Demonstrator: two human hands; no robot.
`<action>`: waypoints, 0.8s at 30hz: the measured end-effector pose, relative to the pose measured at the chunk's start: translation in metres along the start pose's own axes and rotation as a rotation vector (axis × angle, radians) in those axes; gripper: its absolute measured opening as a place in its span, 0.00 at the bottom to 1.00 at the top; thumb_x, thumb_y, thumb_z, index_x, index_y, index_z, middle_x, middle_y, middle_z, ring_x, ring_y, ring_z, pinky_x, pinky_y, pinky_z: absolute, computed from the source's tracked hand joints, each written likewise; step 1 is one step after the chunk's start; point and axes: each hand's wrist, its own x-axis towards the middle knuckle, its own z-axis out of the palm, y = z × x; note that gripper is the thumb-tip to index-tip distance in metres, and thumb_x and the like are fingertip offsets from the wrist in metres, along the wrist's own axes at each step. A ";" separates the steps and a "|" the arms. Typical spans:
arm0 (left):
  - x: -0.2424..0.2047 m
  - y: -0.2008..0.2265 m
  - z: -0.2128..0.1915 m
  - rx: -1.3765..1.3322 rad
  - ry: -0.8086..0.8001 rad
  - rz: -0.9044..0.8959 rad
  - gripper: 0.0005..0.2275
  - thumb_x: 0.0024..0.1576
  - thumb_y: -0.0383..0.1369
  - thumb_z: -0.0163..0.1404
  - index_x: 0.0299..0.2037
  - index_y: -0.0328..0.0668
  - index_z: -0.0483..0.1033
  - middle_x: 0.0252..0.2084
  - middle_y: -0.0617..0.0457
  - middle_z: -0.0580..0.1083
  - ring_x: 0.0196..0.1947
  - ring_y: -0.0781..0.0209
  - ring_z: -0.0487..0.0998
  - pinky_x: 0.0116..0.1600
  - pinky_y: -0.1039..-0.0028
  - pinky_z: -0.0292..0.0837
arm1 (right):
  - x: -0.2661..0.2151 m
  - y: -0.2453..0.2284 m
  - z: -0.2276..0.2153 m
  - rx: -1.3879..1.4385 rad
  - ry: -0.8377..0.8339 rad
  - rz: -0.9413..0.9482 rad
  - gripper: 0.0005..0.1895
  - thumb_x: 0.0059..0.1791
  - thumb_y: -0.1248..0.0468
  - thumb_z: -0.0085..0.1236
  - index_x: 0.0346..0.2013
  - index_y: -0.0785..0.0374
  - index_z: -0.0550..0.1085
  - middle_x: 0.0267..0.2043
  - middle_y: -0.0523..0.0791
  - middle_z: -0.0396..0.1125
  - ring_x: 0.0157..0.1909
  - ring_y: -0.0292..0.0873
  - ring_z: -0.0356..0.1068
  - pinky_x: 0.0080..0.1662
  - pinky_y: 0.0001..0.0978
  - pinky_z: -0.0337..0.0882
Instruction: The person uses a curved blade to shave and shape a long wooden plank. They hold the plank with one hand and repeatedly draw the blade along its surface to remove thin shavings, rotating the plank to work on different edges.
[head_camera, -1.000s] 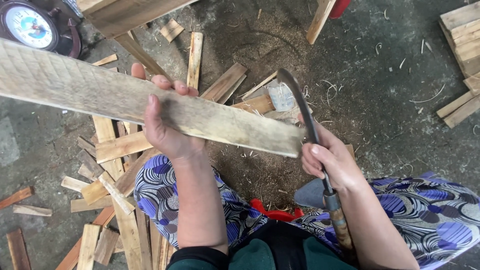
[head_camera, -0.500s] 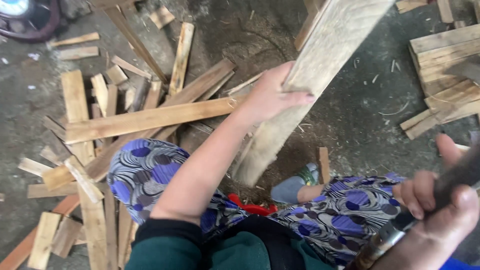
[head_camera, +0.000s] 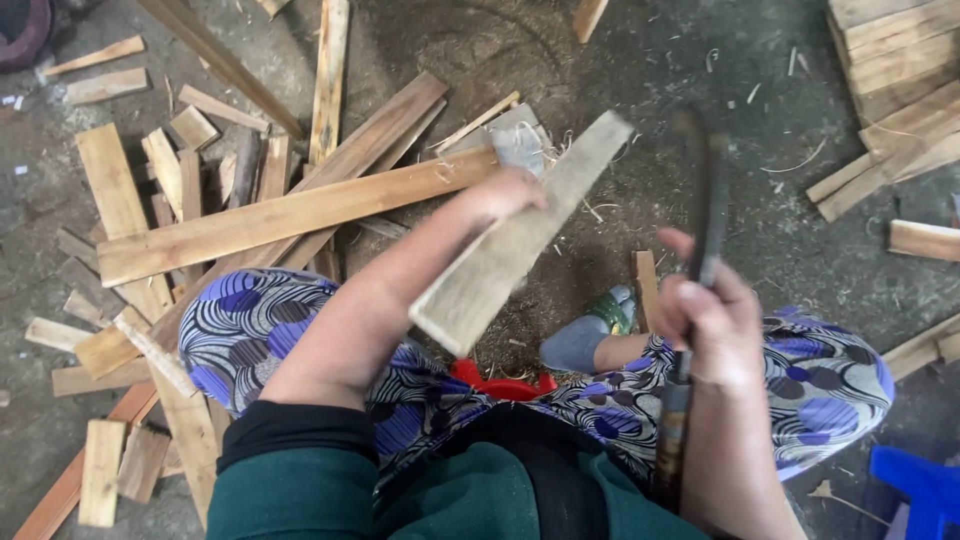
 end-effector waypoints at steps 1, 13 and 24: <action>0.017 -0.024 0.001 -0.132 0.105 0.069 0.17 0.42 0.42 0.63 0.38 0.44 0.85 0.37 0.42 0.80 0.40 0.45 0.83 0.43 0.63 0.77 | 0.002 0.014 0.008 -0.025 0.066 0.017 0.31 0.45 0.61 0.52 0.62 0.71 0.66 0.13 0.40 0.47 0.13 0.33 0.50 0.17 0.19 0.52; -0.159 0.018 -0.144 -1.428 0.470 0.498 0.37 0.45 0.73 0.38 0.34 0.45 0.79 0.57 0.52 0.77 0.61 0.50 0.74 0.58 0.53 0.75 | 0.047 0.034 0.063 -0.246 -0.087 0.146 0.21 0.52 0.63 0.44 0.57 0.70 0.72 0.13 0.48 0.56 0.10 0.39 0.54 0.18 0.26 0.54; -0.149 -0.025 -0.108 -1.333 1.006 0.706 0.24 0.63 0.55 0.39 0.20 0.49 0.59 0.16 0.61 0.46 0.13 0.65 0.55 0.33 0.75 0.74 | 0.054 0.043 0.137 -0.322 -0.577 0.159 0.34 0.50 0.61 0.51 0.70 0.65 0.57 0.14 0.47 0.63 0.14 0.41 0.62 0.19 0.29 0.61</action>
